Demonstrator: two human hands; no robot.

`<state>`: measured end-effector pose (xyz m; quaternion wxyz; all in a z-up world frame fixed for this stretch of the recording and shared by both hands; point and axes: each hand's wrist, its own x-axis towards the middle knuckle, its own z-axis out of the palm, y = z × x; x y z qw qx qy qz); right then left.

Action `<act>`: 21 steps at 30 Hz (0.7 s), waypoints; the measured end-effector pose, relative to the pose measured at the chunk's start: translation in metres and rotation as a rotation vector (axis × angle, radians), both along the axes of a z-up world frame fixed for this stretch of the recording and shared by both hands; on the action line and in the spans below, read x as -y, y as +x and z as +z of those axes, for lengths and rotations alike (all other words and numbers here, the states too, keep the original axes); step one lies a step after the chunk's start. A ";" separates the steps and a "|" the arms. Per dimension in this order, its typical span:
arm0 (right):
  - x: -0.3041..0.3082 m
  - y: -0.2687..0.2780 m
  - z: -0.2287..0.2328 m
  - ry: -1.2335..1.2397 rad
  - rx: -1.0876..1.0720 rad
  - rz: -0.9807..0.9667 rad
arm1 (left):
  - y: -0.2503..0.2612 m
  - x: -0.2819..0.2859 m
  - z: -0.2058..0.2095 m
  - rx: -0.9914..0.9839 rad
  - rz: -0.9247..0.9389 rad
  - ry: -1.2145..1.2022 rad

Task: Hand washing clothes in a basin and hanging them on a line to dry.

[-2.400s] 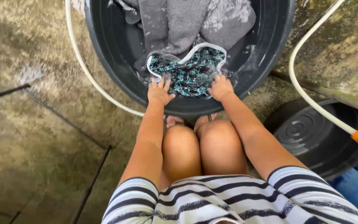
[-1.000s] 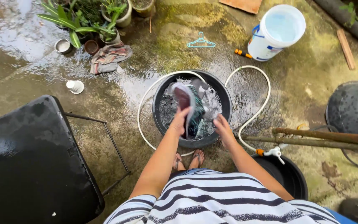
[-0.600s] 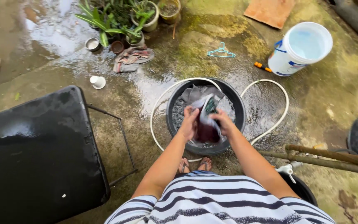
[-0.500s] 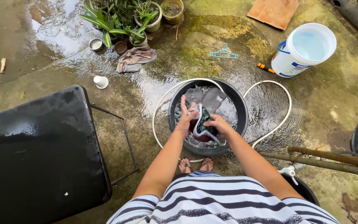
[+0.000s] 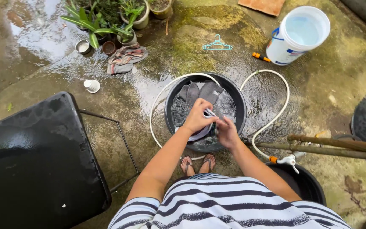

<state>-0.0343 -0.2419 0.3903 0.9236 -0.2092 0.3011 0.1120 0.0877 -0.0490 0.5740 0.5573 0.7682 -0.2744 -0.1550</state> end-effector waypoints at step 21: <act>-0.051 0.057 0.120 0.090 0.229 -0.038 | -0.087 -0.044 -0.022 -0.088 0.492 0.084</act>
